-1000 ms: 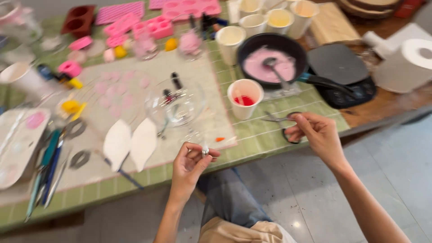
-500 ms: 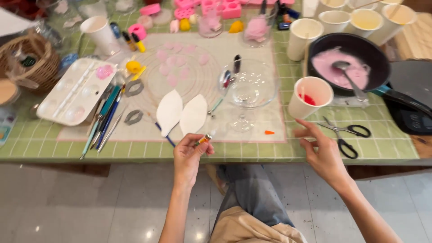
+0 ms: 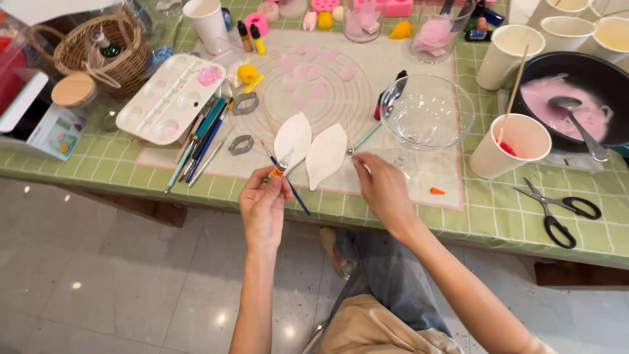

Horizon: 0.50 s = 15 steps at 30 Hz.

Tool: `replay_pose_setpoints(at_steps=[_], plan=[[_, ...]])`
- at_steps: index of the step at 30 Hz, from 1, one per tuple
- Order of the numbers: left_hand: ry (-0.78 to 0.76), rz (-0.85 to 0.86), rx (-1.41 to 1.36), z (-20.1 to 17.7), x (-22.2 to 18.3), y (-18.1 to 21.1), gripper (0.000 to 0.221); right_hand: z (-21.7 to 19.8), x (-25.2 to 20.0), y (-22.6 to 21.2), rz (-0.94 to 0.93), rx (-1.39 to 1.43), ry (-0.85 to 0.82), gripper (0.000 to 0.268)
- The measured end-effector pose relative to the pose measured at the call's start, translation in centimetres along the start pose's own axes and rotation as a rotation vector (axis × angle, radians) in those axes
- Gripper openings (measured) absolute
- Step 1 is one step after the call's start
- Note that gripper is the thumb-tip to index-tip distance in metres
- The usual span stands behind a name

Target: Adding liquid colorant to melted wax and stirring it in a paper cup as part of a candle making process.

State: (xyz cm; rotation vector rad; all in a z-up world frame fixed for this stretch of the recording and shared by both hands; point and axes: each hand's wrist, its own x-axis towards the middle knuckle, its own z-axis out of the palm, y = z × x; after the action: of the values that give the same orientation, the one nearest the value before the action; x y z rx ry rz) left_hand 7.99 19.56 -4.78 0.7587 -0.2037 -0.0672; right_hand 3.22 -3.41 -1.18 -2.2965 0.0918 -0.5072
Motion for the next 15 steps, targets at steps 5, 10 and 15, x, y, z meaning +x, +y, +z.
replay_pose_setpoints(at_steps=[5,10,15], plan=[[-0.072,-0.042,0.005,1.1,-0.2,-1.2,0.024,3.6,4.4,1.9,0.038,-0.198,0.098,0.02],[-0.091,-0.054,0.014,1.8,0.1,-1.1,0.026,3.5,5.1,3.0,0.178,-0.191,-0.057,0.018],[-0.142,-0.009,0.031,5.5,2.3,0.8,0.028,1.5,2.9,1.6,0.072,-0.203,0.029,0.011]])
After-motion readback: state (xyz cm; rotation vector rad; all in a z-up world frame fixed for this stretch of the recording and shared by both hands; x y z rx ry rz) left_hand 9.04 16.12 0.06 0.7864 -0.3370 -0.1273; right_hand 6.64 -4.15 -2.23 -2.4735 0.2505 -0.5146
